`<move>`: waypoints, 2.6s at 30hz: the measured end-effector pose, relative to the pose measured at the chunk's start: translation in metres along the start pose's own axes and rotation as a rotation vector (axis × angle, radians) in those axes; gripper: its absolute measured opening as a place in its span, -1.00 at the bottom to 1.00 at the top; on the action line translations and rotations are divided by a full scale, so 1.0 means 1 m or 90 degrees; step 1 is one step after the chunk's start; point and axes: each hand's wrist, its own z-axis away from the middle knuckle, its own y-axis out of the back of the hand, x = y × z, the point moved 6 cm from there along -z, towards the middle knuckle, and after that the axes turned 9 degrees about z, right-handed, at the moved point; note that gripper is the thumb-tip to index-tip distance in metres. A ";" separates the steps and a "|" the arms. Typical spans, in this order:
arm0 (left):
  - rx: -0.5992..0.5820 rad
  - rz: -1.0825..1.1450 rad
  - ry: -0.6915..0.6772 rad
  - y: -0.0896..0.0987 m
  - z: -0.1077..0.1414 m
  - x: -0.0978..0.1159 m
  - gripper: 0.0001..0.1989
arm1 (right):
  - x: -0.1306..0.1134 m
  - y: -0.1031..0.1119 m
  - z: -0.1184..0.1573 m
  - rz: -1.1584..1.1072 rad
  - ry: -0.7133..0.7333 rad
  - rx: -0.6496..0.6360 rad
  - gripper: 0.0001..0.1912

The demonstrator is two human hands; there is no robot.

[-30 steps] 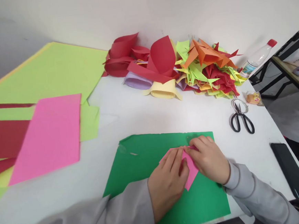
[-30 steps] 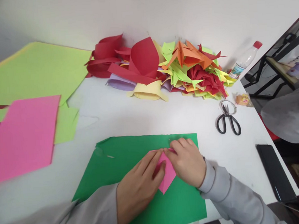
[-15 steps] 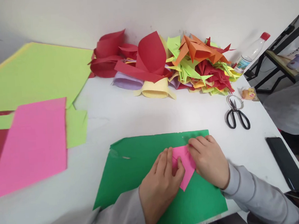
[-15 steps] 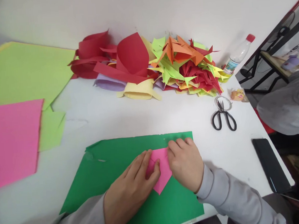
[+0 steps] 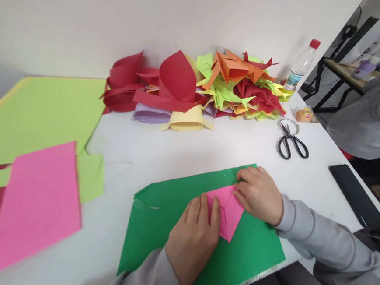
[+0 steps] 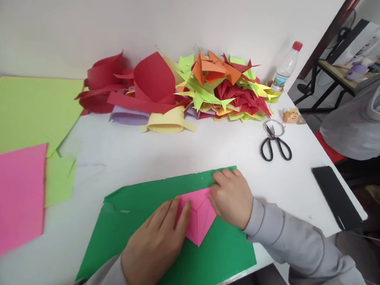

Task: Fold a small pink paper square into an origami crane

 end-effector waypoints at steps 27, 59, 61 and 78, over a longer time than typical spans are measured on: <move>-0.337 0.872 0.333 -0.042 -0.018 -0.056 -0.71 | -0.014 -0.009 -0.016 -0.525 0.100 -0.009 -0.84; -0.323 1.049 0.200 -0.016 -0.024 -0.055 -0.53 | -0.007 -0.015 -0.006 -0.831 0.106 -0.301 -0.42; -0.325 1.066 0.208 -0.015 -0.025 -0.055 -0.51 | -0.008 -0.015 -0.006 -0.845 0.106 -0.319 -0.42; -0.416 1.132 0.187 -0.022 -0.020 -0.034 -0.51 | -0.025 -0.010 0.000 -0.775 0.216 -0.334 -0.71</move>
